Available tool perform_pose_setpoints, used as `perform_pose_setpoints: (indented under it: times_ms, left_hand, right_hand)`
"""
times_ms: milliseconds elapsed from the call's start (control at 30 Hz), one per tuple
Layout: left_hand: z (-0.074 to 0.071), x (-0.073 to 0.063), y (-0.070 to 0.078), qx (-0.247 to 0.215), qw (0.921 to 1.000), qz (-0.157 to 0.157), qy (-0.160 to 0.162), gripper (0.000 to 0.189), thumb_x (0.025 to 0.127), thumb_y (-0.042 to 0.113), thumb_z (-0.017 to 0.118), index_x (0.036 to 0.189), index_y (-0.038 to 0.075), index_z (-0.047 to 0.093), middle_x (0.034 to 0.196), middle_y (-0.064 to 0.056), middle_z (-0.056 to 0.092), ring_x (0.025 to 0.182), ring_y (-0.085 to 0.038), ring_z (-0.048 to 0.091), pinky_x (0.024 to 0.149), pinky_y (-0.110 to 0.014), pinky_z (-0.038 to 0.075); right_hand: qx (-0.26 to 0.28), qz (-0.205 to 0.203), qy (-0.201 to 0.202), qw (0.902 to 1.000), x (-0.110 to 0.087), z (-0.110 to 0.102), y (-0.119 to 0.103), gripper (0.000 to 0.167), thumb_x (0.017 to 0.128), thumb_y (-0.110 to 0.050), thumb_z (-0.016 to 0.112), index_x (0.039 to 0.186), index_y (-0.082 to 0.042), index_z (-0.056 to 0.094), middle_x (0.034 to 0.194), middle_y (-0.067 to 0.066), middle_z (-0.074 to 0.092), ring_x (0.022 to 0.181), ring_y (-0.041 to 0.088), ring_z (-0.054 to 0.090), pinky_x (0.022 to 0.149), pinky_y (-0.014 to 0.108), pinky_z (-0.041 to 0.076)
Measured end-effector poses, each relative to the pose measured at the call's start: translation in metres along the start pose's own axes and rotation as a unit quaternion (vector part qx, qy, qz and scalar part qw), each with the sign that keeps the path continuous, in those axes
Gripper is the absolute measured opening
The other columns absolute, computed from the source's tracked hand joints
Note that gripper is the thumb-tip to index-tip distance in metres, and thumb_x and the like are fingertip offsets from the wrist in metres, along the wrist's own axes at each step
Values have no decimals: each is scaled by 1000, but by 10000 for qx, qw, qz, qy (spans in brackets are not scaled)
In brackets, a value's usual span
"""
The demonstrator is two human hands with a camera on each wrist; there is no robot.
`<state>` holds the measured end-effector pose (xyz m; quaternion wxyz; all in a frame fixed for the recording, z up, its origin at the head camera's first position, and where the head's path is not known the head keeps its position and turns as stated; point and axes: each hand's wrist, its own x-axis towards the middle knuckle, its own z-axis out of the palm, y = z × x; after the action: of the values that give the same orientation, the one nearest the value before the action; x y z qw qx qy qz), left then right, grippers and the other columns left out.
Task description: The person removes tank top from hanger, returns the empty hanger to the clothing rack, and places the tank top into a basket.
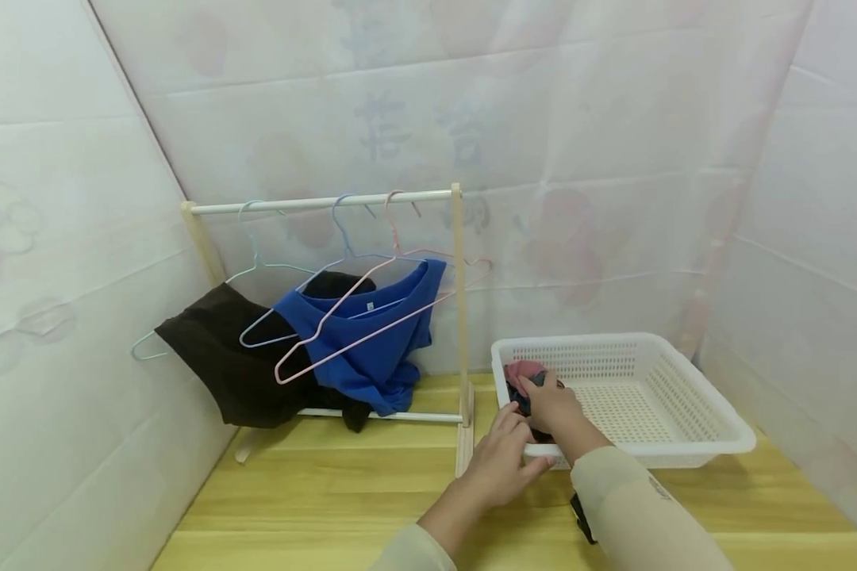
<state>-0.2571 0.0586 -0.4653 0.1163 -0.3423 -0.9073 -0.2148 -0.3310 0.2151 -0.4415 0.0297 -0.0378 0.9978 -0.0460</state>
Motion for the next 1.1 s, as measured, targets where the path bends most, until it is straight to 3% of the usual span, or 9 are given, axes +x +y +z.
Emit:
perform_pose_setpoints:
  times_ms: [133,267,433,533,667,833,1000,1100]
  left_hand:
    - [-2,0,-1,17,10000,16,81,35,96,55,53,94,20,56,117,7,55,148,-15,24,110,-33,40]
    - [-2,2,1,141,9998,34,127,33,96,53,55,91,20,53,117,7,55,148,-15,24,111,-31,39]
    - [-1,3,2,187,9998,-23,118,34,96,53,55,90,21,51,119,6,55,148,-15,24,113,-31,36]
    - [0,2,1,125,9999,-85,68,33,96,53,55,90,21,51,119,7,54,148,-16,24,112,-32,37]
    - [1,2,0,93,9999,-118,20,34,96,54,54,90,21,52,119,7,54,148,-17,25,112,-32,38]
    - [1,1,0,69,9999,-156,3,36,96,56,52,91,21,52,123,6,53,148,-16,24,109,-33,41]
    - [2,0,0,10,9998,-198,-23,38,96,59,50,94,21,53,128,6,52,149,-15,22,104,-35,46]
    - [2,1,-1,-14,9998,-181,-21,38,96,59,49,94,22,53,128,6,52,149,-14,21,105,-36,45]
  right_hand:
    - [-593,24,-203,9980,2,-2,-7,79,89,-40,69,154,-16,32,142,45,27,87,38,58,65,48,53]
    - [-992,159,-380,9942,-4,-8,-15,71,95,-33,63,156,-18,29,145,47,21,71,39,59,52,47,53]
    - [-1316,227,-405,9902,-10,-13,-23,70,96,-26,64,156,-18,28,145,46,23,62,40,58,46,46,52]
    - [-1464,158,-429,9882,-11,-12,-24,71,96,-24,64,156,-17,26,145,45,24,57,33,58,46,42,52]
    - [-1528,87,-409,9874,-9,-8,-21,72,96,-23,63,157,-16,25,145,45,24,52,26,57,45,40,51]
    - [-1384,81,-353,9897,-5,-5,-18,70,96,-26,60,156,-16,26,144,46,25,56,27,58,46,41,50]
    - [-1081,166,-345,9934,-1,-2,-14,74,95,-34,62,156,-18,25,145,45,23,62,32,61,49,47,52]
    - [-847,239,-285,9957,1,0,-12,74,94,-37,62,156,-19,25,146,45,21,70,42,62,55,55,54]
